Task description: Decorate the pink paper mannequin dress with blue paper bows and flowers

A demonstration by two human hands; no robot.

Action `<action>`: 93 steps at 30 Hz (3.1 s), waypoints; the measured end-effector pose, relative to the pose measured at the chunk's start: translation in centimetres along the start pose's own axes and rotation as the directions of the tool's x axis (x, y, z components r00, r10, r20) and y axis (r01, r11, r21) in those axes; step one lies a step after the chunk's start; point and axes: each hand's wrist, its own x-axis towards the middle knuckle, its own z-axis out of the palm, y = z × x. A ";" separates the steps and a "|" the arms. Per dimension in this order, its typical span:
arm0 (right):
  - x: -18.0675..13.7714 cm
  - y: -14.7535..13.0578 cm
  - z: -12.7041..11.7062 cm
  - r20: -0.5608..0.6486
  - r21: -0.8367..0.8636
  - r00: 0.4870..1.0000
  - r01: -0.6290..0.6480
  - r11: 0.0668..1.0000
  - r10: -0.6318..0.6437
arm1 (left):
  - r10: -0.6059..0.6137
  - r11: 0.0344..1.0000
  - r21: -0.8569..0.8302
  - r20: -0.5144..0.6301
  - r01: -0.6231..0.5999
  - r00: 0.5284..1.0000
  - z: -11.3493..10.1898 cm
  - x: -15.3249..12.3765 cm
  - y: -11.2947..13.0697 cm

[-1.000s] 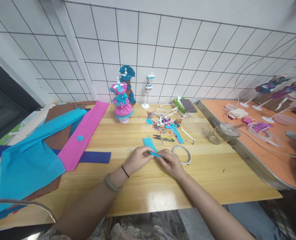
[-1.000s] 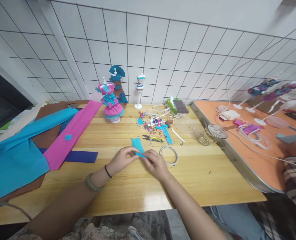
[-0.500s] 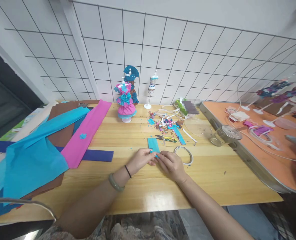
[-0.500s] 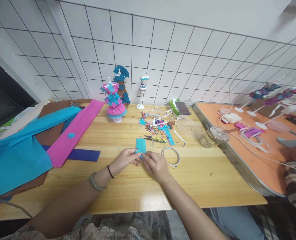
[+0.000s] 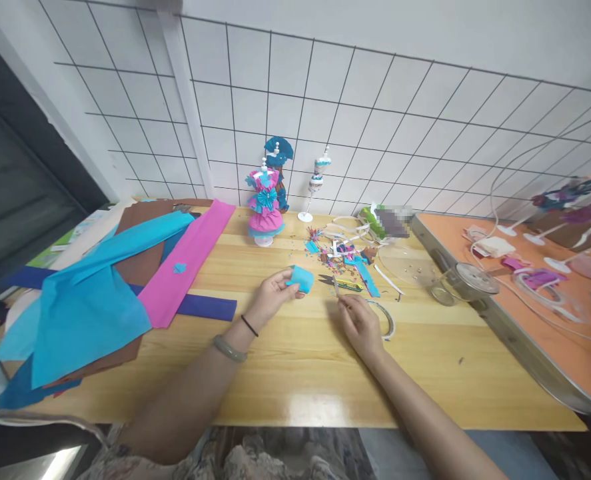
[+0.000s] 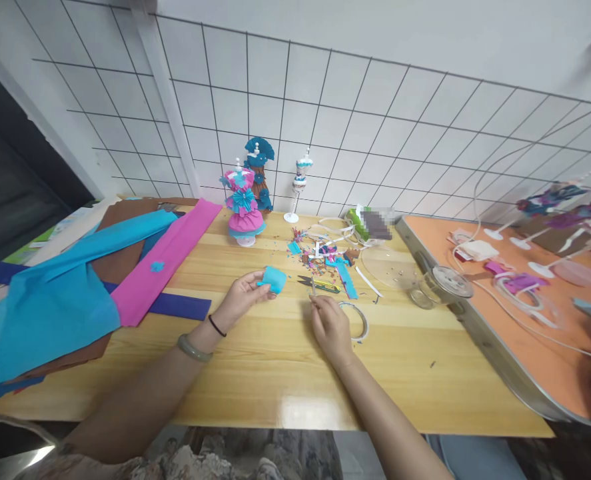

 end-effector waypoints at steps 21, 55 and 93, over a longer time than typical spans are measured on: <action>5.9 2.9 -1.5 0.206 -0.299 0.932 -0.231 0.926 0.299 | -0.056 0.998 0.019 -0.127 0.059 0.990 -2.5 1.7 -0.9; 5.3 -2.1 1.4 0.684 0.263 0.718 -0.409 0.874 0.130 | 0.013 0.957 0.290 0.003 -0.013 1.000 -2.6 1.0 0.3; 5.3 -2.3 1.6 0.673 0.214 0.734 -0.315 0.925 0.094 | 0.102 0.927 0.362 -0.001 -0.095 0.995 -1.8 0.7 0.0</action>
